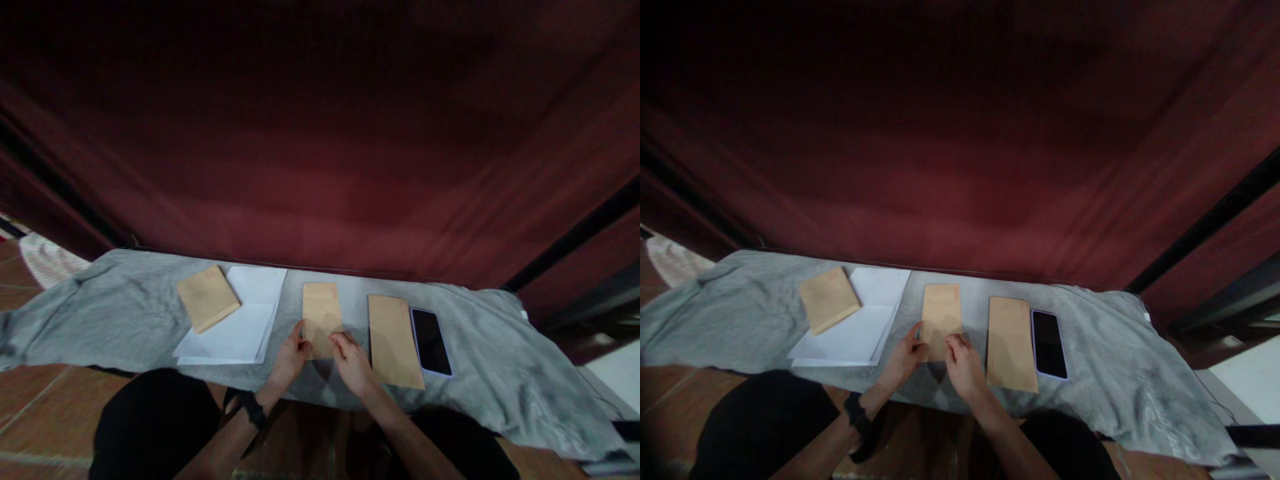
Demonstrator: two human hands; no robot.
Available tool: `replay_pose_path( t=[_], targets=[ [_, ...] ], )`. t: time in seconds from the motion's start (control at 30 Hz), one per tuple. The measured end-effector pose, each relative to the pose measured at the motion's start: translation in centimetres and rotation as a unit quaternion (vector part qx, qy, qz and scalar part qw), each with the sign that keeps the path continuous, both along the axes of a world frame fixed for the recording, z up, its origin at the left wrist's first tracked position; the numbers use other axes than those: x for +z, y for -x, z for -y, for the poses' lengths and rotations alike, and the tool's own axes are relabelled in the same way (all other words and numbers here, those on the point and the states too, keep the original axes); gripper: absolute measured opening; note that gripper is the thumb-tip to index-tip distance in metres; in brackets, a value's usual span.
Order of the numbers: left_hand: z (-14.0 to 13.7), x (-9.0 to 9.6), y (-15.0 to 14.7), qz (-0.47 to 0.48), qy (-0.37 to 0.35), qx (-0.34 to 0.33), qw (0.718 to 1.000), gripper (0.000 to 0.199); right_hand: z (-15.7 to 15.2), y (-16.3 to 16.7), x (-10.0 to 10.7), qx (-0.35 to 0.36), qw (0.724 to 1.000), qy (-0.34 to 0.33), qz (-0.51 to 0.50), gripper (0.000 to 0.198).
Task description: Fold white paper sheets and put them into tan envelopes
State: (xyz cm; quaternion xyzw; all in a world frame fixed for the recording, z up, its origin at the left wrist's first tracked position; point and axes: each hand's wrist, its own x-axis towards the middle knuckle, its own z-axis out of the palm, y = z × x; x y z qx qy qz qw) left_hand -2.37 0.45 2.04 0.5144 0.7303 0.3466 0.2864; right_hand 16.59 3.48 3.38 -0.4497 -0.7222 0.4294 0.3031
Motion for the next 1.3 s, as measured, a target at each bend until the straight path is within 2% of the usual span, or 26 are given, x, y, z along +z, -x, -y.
replay_pose_path(
  t=[0.07,0.13,0.23,0.3,0.37,0.5,0.7,0.8,0.9,0.97,1.07,1.17,1.3],
  targets=[
    [0.0,0.0,0.1,-0.115,-0.02,-0.014,0.993,0.046,0.8,0.4,-1.3,0.006,0.985,-0.141,0.1,0.039],
    [-0.6,0.0,-0.2,-0.206,-0.056,-0.035,0.976,0.042,1.5,0.7,-2.8,0.014,0.947,-0.255,0.195,0.047],
    [-2.8,-0.2,-1.2,-0.282,-0.09,-0.124,0.947,0.046,2.0,1.0,-4.7,0.005,0.919,-0.317,0.233,0.051],
    [-4.9,-0.5,-1.9,-0.321,-0.076,-0.2,0.923,0.051,2.0,1.2,-5.4,-0.012,0.915,-0.33,0.23,0.048],
    [-7.0,-1.0,-2.3,-0.348,-0.053,-0.231,0.907,0.054,1.9,1.2,-5.6,-0.019,0.914,-0.335,0.227,0.048],
    [-10.9,-1.6,-2.3,-0.362,-0.041,-0.236,0.901,0.056,2.1,1.2,-4.4,0.018,0.925,-0.305,0.225,0.057],
    [-14.8,-1.7,-1.6,-0.351,-0.052,-0.232,0.906,0.059,3.7,1.1,-2.4,0.102,0.966,-0.201,0.128,0.067],
    [-15.8,-1.6,-1.4,-0.343,-0.046,-0.239,0.907,0.06,3.6,1.0,-1.6,0.126,0.974,-0.164,0.097,0.064],
    [-16.0,-1.7,-1.3,-0.342,-0.05,-0.246,0.905,0.059,2.7,0.8,-1.0,0.142,0.98,-0.128,0.05,0.048],
    [-15.5,-1.7,-1.1,-0.344,-0.056,-0.259,0.901,0.058,1.9,0.7,-0.9,0.118,0.989,-0.094,-0.002,0.036],
    [-14.1,-1.8,-0.9,-0.345,-0.076,-0.295,0.888,0.057,0.8,0.6,-1.4,0.004,0.997,-0.04,-0.064,0.032],
    [-12.1,-1.7,-0.8,-0.34,-0.089,-0.324,0.878,0.056,0.0,0.6,-2.0,-0.097,0.991,-0.016,-0.093,0.024],
    [-9.3,-1.3,-1.1,-0.318,-0.095,-0.35,0.876,0.054,-0.7,0.7,-2.1,-0.155,0.974,0.055,-0.154,0.025]
  ],
)
